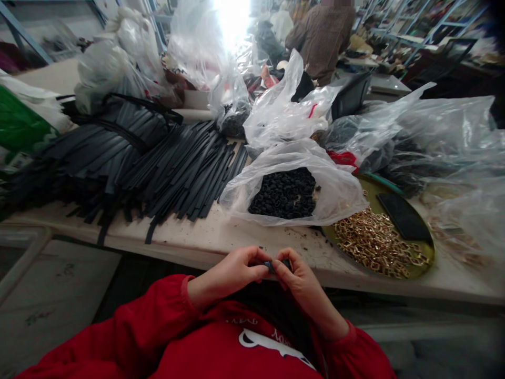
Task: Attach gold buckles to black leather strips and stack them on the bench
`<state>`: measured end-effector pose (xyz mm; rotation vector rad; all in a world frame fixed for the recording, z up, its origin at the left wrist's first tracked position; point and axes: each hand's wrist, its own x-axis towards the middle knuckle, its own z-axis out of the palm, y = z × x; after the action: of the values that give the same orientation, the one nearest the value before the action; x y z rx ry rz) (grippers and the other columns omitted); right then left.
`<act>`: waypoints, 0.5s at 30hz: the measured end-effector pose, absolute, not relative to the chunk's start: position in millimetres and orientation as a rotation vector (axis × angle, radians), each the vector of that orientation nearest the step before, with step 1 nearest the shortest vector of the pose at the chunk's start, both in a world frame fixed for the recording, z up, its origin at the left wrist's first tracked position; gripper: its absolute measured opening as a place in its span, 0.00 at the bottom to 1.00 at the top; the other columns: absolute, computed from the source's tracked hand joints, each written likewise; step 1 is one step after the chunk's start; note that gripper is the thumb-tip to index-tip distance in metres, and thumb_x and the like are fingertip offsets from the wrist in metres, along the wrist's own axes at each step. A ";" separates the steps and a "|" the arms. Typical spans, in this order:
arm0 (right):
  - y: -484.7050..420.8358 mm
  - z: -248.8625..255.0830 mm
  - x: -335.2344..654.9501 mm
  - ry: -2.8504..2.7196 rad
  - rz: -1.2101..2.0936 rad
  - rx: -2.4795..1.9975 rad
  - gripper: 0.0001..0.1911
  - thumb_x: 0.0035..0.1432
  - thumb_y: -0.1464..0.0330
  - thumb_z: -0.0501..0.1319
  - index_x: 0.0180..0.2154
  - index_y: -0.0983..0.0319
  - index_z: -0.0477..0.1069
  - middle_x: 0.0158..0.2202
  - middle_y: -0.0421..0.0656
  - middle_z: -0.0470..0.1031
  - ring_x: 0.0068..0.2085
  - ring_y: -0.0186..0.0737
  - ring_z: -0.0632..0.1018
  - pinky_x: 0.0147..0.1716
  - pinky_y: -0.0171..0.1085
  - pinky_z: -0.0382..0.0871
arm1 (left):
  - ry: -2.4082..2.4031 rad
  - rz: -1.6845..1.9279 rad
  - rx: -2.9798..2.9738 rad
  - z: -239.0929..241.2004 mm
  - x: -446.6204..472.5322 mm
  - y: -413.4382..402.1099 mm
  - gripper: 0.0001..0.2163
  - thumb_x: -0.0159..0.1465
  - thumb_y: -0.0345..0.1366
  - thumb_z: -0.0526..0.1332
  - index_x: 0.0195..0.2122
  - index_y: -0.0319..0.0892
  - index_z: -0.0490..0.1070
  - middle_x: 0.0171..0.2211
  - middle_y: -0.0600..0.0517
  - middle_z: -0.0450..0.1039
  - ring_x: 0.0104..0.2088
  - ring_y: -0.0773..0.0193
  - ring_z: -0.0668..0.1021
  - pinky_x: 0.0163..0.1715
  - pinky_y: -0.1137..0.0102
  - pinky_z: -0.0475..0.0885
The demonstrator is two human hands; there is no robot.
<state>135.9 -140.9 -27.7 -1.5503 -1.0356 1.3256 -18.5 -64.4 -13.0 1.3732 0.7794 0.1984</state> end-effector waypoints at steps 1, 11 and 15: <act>-142.2 -27.0 136.1 -1.103 1.271 -1.577 0.09 0.55 0.61 0.54 0.29 0.59 0.59 0.17 0.32 0.58 0.19 0.30 0.61 0.19 0.31 0.53 | 0.777 0.177 1.357 -13.1 -19.1 -64.9 0.11 0.56 0.35 0.57 0.39 0.36 0.70 0.32 0.51 0.74 0.30 0.67 0.74 0.30 0.74 0.67; -158.9 -39.8 125.6 -1.068 1.102 -1.595 0.09 0.56 0.60 0.53 0.29 0.59 0.61 0.22 0.36 0.65 0.24 0.33 0.66 0.24 0.33 0.58 | 0.825 0.039 1.335 -5.7 -14.8 -74.5 0.12 0.56 0.37 0.56 0.37 0.35 0.69 0.28 0.51 0.74 0.26 0.68 0.74 0.26 0.75 0.66; -162.1 -47.4 116.2 -0.924 0.965 -1.638 0.12 0.53 0.58 0.57 0.28 0.60 0.64 0.23 0.37 0.65 0.25 0.35 0.66 0.26 0.34 0.60 | 0.884 0.069 1.400 -10.0 -12.4 -80.8 0.12 0.57 0.37 0.55 0.38 0.36 0.70 0.24 0.52 0.73 0.26 0.68 0.74 0.24 0.76 0.64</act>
<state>116.2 -162.1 -47.4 -1.6380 -0.9242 0.9647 -12.4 -80.8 -10.0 1.4002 0.8839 0.0692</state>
